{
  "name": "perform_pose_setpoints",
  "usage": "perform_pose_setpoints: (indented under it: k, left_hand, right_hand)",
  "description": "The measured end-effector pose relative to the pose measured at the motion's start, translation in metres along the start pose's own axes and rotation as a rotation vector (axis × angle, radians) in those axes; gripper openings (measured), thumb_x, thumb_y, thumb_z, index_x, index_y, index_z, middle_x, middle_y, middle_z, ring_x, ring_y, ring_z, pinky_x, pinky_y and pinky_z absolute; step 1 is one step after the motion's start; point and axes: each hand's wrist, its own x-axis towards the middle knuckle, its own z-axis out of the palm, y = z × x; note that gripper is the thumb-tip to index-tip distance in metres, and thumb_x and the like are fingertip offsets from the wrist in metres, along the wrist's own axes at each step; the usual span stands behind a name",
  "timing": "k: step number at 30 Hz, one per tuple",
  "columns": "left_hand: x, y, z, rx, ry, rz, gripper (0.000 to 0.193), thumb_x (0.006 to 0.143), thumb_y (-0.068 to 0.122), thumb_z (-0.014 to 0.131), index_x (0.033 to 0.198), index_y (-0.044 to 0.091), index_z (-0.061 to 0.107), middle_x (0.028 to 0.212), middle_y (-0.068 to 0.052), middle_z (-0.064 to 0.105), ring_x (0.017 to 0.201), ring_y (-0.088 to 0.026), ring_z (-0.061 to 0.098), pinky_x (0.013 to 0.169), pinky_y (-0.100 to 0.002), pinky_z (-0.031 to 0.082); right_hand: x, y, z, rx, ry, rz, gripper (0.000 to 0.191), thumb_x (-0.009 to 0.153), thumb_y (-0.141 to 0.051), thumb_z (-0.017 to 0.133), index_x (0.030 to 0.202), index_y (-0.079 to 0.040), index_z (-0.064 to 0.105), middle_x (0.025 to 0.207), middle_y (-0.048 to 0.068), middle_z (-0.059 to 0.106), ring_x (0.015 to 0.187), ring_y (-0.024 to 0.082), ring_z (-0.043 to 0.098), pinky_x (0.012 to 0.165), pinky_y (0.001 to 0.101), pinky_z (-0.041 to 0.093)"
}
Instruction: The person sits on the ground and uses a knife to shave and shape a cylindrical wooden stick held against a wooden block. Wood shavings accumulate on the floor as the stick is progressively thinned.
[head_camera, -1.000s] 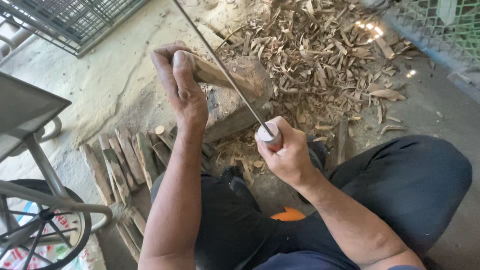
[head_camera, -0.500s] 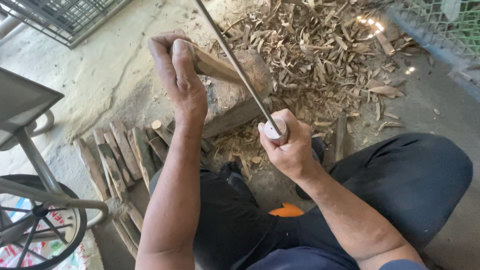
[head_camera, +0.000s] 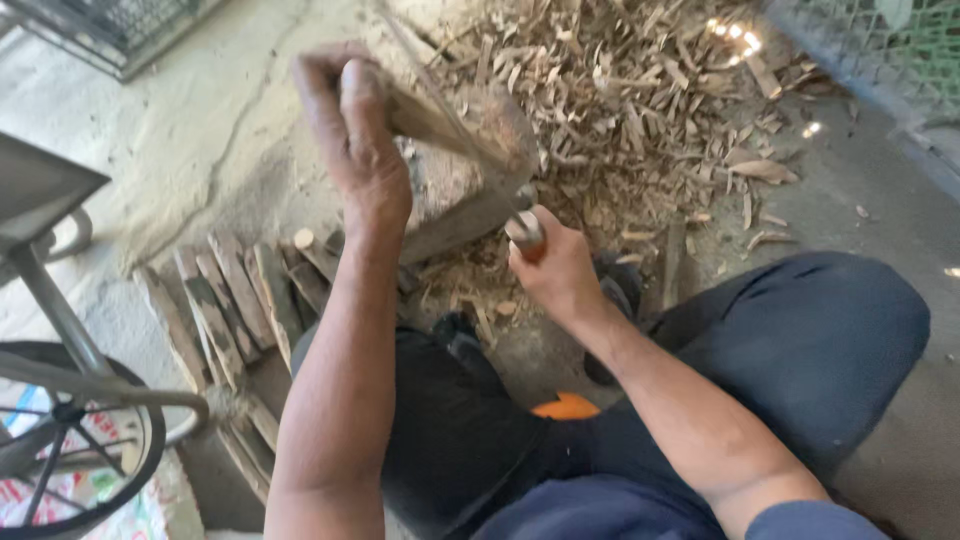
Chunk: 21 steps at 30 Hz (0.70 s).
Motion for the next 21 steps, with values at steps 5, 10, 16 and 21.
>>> perform_pose_setpoints:
  k: [5,10,16,21]
  left_hand:
    - [0.002,-0.001,-0.002,0.123,0.109,0.039,0.018,0.116,0.024,0.049,0.114,0.007,0.051,0.096,-0.002,0.046,0.087,-0.012,0.045,0.082,-0.030,0.046]
    - [0.003,-0.006,0.003,0.069,0.070,0.071,0.021,0.117,0.026,0.048,0.112,0.006,0.050,0.102,-0.004,0.049,0.092,-0.014,0.048,0.083,-0.032,0.050]
    - [0.003,-0.012,-0.002,0.217,0.059,0.137,0.018,0.118,0.024,0.044,0.114,0.007,0.049,0.101,-0.004,0.045,0.094,-0.014,0.047,0.088,-0.033,0.049]
    - [-0.001,-0.016,-0.004,0.213,0.064,0.082,0.017,0.119,0.023,0.043,0.112,0.008,0.047,0.102,-0.003,0.044,0.093,-0.013,0.047,0.083,-0.032,0.049]
  right_hand:
    - [0.003,0.007,-0.003,-0.052,0.123,-0.411,0.039,0.086,-0.011,0.073,0.117,0.006,0.056,0.085,0.019,0.063,0.075,0.028,0.065,0.066,0.0399,0.052]
    - [-0.006,0.020,-0.001,0.028,0.088,-0.077,0.016,0.098,-0.019,0.074,0.100,-0.007,0.063,0.074,0.014,0.066,0.068,0.025,0.070,0.065,0.0408,0.054]
    - [0.004,0.026,0.003,-0.078,0.080,-0.097,0.033,0.086,-0.006,0.075,0.117,-0.002,0.065,0.082,0.012,0.067,0.073,0.022,0.068,0.064,0.0355,0.053]
    - [-0.004,0.024,-0.005,-0.013,0.108,-0.079,0.021,0.096,-0.019,0.074,0.101,-0.003,0.061,0.074,0.011,0.063,0.066,0.026,0.067,0.062,0.0404,0.052]
